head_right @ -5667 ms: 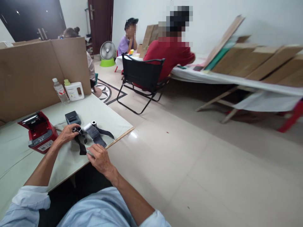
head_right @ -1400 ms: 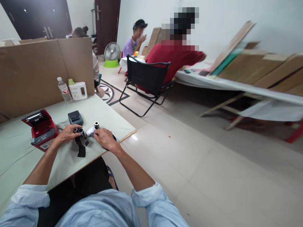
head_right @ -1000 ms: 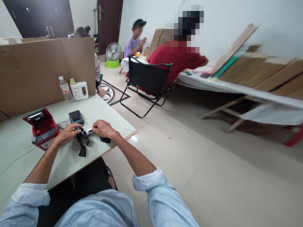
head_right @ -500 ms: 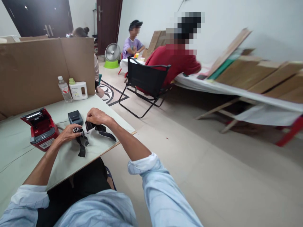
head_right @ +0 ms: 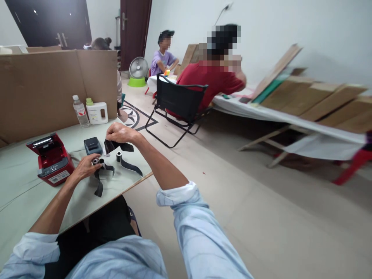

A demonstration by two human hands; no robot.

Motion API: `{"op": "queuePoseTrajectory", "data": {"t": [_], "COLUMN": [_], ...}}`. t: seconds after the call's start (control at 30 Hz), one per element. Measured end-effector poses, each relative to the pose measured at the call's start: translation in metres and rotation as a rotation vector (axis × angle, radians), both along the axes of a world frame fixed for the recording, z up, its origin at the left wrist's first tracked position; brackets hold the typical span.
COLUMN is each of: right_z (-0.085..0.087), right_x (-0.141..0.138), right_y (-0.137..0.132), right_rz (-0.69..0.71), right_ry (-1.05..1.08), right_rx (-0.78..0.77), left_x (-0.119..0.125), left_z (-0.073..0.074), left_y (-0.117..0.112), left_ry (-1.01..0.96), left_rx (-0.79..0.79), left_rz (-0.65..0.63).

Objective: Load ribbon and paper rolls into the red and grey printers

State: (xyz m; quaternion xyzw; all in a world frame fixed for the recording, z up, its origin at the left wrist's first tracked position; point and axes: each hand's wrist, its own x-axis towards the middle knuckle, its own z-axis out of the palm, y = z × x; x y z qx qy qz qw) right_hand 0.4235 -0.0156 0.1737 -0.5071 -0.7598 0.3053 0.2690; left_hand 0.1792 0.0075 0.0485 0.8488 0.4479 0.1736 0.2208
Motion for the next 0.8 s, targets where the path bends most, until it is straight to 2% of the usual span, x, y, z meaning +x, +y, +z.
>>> {"op": "queuePoseTrajectory", "data": {"t": [0.17, 0.27, 0.4, 0.6, 0.8], "right_z": [0.003, 0.006, 0.016, 0.033, 0.043], "right_x": [-0.002, -0.007, -0.016, -0.030, -0.042], "right_y": [-0.003, -0.005, -0.009, -0.014, -0.017], "right_rz": [0.029, 0.096, 0.225, 0.347, 0.391], "right_ry": [0.002, -0.012, -0.039, -0.063, -0.068], "right_rx": [-0.039, -0.049, -0.058, -0.059, -0.088], "left_x": [-0.008, -0.008, -0.008, -0.015, -0.031], "left_z": [0.003, 0.008, 0.029, 0.069, 0.083], "left_y": [0.006, 0.007, 0.004, -0.013, -0.031], "left_ry": [-0.072, -0.167, -0.302, -0.355, -0.402], "left_rx": [-0.047, -0.052, -0.099, -0.256, -0.345], "left_rz": [0.022, 0.007, -0.073, -0.246, -0.241]}}
